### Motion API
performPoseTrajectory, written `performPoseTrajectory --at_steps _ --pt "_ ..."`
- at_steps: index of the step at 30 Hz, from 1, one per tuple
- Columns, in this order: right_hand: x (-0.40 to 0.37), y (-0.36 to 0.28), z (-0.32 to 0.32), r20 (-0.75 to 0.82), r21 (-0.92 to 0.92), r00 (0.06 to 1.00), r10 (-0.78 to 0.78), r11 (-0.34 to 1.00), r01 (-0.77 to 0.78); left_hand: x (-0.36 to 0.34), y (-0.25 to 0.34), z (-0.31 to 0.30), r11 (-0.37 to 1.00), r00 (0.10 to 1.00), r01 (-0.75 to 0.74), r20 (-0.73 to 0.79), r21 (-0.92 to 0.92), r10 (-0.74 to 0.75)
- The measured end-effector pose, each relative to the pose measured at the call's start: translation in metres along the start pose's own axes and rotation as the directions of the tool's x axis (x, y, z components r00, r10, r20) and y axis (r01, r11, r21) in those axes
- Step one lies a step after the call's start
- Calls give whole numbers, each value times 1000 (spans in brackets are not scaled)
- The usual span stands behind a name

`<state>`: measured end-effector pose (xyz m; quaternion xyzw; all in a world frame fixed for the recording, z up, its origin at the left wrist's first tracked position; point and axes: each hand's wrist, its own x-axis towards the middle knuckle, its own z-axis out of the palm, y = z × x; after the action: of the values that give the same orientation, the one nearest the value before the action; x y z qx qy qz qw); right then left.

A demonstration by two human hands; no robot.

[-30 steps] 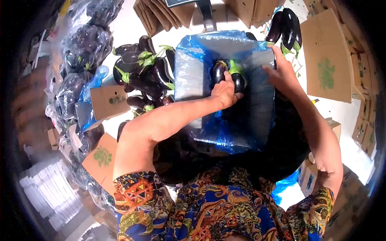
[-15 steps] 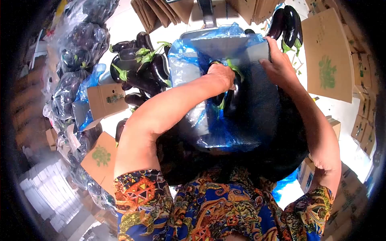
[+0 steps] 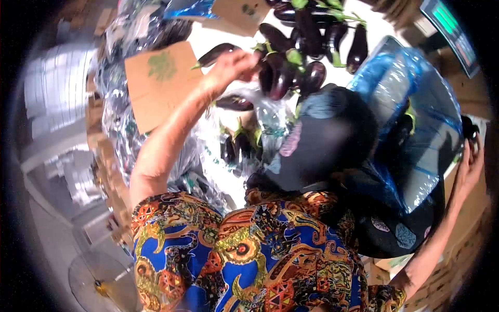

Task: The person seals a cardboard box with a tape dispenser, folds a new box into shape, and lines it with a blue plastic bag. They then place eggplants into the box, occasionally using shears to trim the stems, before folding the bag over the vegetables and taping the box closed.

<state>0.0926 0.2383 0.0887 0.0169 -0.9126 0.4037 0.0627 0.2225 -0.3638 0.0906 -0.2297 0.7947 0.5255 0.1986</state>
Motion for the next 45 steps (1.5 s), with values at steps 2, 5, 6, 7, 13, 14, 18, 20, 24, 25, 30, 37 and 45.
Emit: performPoseTrajectory --at_steps 2,5,6,7,13,14,18,20,24,25,30,37,45 --pt "-4 -18 8 -13 -125 990 -138 983 135 -41 -123 -11 971 952 199 -208 -134 -224" --pt "-12 -26 10 75 -66 984 -161 984 166 -100 -268 8 875 869 406 -407 265 -280" --pt "-13 -28 12 103 -94 975 -196 974 206 -108 -330 22 943 865 326 -423 65 -269" --pt "-10 -31 20 154 29 979 -134 991 131 -118 -315 33 929 847 334 -381 -161 -371" --pt "-20 -76 38 320 -211 928 -189 941 265 -35 -293 68 711 557 253 -503 -656 -661" --pt "-23 -80 40 341 -257 924 -177 927 272 -16 -277 62 601 463 209 -463 -772 -756" --pt "-40 -89 46 450 -291 880 -154 906 307 52 -328 53 332 586 15 -261 -943 -767" --pt "-47 -79 47 485 -328 872 -59 912 245 58 -329 50 247 549 5 -204 -969 -811" --pt "-54 -92 50 564 -304 825 17 934 189 12 -308 49 277 733 92 -123 -956 -669" --pt "-53 -95 50 571 -296 821 -5 931 211 -13 -273 50 259 750 146 -64 -955 -659" --pt "-52 -96 60 617 -232 786 -29 948 218 -94 -268 55 214 940 126 48 -969 -338" --pt "-55 -99 63 648 -206 759 -70 943 262 -117 -223 58 142 1000 7 5 -990 -10" --pt "-65 -132 33 597 -205 802 -19 963 175 -65 -145 45 48 999 42 43 -998 17"
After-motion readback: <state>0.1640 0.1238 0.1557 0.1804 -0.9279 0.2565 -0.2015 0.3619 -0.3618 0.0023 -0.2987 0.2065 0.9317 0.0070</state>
